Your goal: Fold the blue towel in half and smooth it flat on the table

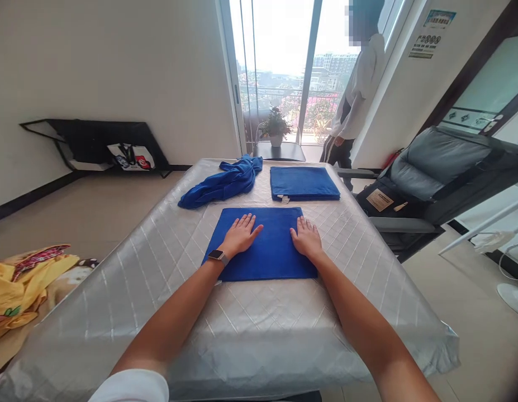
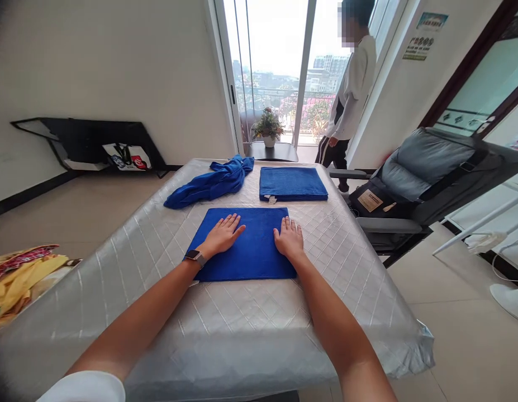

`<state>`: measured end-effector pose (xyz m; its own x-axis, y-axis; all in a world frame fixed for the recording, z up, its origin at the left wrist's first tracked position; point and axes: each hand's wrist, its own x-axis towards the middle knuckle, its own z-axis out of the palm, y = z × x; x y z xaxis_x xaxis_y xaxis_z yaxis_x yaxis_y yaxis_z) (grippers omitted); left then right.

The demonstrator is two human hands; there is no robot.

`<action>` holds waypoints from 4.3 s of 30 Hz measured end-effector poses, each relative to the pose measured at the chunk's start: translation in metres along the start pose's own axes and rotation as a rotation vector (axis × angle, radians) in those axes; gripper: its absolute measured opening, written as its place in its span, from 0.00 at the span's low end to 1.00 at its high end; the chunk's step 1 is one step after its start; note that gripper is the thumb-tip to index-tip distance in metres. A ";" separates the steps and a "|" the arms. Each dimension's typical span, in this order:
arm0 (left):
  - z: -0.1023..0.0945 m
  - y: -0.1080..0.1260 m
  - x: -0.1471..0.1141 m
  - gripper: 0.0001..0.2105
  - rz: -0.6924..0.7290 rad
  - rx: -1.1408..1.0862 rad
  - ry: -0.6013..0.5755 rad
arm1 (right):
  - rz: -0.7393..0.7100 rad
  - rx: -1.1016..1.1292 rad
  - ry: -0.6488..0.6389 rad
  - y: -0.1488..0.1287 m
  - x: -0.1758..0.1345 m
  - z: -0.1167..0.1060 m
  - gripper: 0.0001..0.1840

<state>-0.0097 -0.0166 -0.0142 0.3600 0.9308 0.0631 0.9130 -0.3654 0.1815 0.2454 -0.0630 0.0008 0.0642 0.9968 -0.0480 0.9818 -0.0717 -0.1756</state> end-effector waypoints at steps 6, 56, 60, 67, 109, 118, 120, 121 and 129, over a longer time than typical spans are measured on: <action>-0.006 -0.059 -0.019 0.41 -0.209 -0.003 0.054 | 0.013 -0.034 0.013 0.000 0.002 0.002 0.38; 0.019 0.114 0.078 0.33 0.122 -0.068 0.027 | 0.023 0.059 0.089 -0.003 0.053 0.002 0.35; 0.013 0.063 0.065 0.37 0.019 -0.031 0.003 | 0.059 0.095 0.083 -0.007 0.055 0.001 0.36; -0.002 -0.052 0.032 0.37 -0.252 0.045 0.078 | 0.069 0.078 0.063 -0.006 0.058 0.001 0.37; 0.019 0.130 0.038 0.27 0.324 -0.024 0.089 | -0.075 0.052 -0.024 0.002 -0.017 -0.001 0.37; 0.019 0.105 0.026 0.31 0.208 -0.018 0.037 | -0.055 0.057 0.011 0.003 -0.014 0.001 0.36; 0.013 0.079 0.020 0.34 0.112 -0.001 0.018 | -0.042 0.058 0.012 0.001 -0.013 0.001 0.36; 0.009 0.065 0.017 0.35 0.068 0.010 0.008 | -0.039 0.053 0.008 0.001 -0.012 0.001 0.37; -0.006 -0.049 -0.012 0.37 -0.251 0.053 0.047 | -0.028 0.016 0.012 0.002 -0.012 0.000 0.37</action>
<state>-0.0598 -0.0102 -0.0183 0.1129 0.9913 0.0682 0.9818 -0.1218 0.1459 0.2466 -0.0751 0.0012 0.0393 0.9987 -0.0313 0.9804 -0.0446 -0.1921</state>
